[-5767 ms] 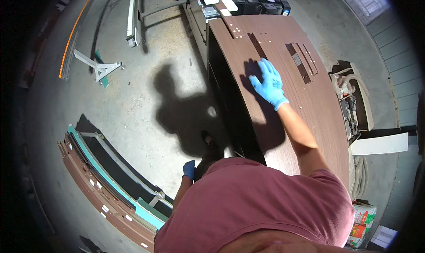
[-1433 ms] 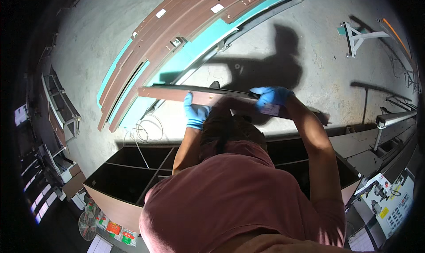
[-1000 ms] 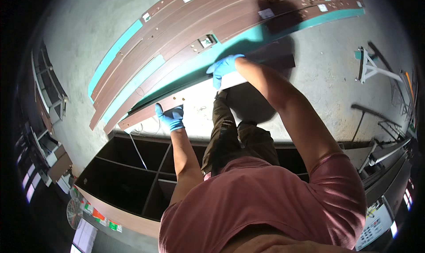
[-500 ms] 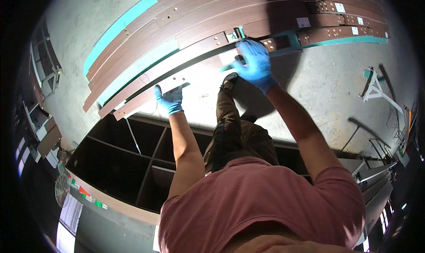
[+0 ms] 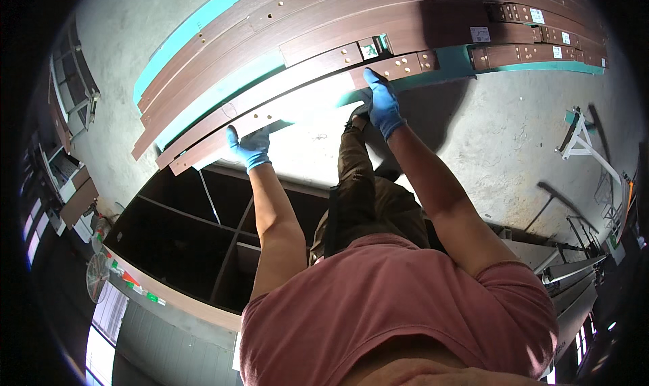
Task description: The person repeatedly picks up thin wooden panels from a stack and places them onto a large work surface. They handle the panels one at a time, moving them between the stack and the table throughout the clip.
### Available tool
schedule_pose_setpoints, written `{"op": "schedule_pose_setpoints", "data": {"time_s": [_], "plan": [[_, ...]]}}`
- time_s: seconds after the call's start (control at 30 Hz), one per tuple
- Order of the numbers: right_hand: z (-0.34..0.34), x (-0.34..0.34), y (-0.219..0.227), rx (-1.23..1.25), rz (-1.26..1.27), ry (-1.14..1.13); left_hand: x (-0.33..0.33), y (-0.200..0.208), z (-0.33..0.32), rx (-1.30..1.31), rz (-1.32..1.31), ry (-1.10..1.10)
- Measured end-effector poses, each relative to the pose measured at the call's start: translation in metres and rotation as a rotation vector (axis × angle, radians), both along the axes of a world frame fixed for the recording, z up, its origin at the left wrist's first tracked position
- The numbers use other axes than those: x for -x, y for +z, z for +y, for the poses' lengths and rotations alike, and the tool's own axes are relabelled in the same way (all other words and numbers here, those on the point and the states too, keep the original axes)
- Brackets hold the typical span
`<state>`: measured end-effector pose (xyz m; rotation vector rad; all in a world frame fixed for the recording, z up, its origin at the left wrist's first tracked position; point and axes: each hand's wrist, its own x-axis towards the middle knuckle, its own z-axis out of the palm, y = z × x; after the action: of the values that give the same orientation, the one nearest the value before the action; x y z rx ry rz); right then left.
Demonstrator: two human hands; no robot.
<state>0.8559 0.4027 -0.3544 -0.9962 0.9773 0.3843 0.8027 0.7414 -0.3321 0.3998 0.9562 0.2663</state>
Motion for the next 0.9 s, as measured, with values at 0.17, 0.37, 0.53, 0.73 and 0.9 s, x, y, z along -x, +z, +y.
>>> {"op": "schedule_pose_setpoints", "data": {"time_s": [0.17,0.37,0.53,0.73,0.9], "plan": [[-0.008,-0.007,0.002,-0.069,-0.013,-0.004,0.01,-0.003,0.013,-0.006,0.045,-0.171],[-0.005,-0.01,0.004,0.05,-0.092,0.064,0.015,-0.018,0.025,0.047,0.055,-0.198],[0.004,-0.014,0.024,0.055,-0.062,0.052,0.03,-0.032,0.036,-0.35,0.266,-0.19],[0.002,-0.008,0.008,0.003,-0.076,-0.023,0.068,0.011,0.066,-0.271,0.363,-0.28],[-0.005,-0.012,0.004,-0.018,-0.178,0.014,0.032,0.022,0.015,-0.301,0.496,-0.554]]}}
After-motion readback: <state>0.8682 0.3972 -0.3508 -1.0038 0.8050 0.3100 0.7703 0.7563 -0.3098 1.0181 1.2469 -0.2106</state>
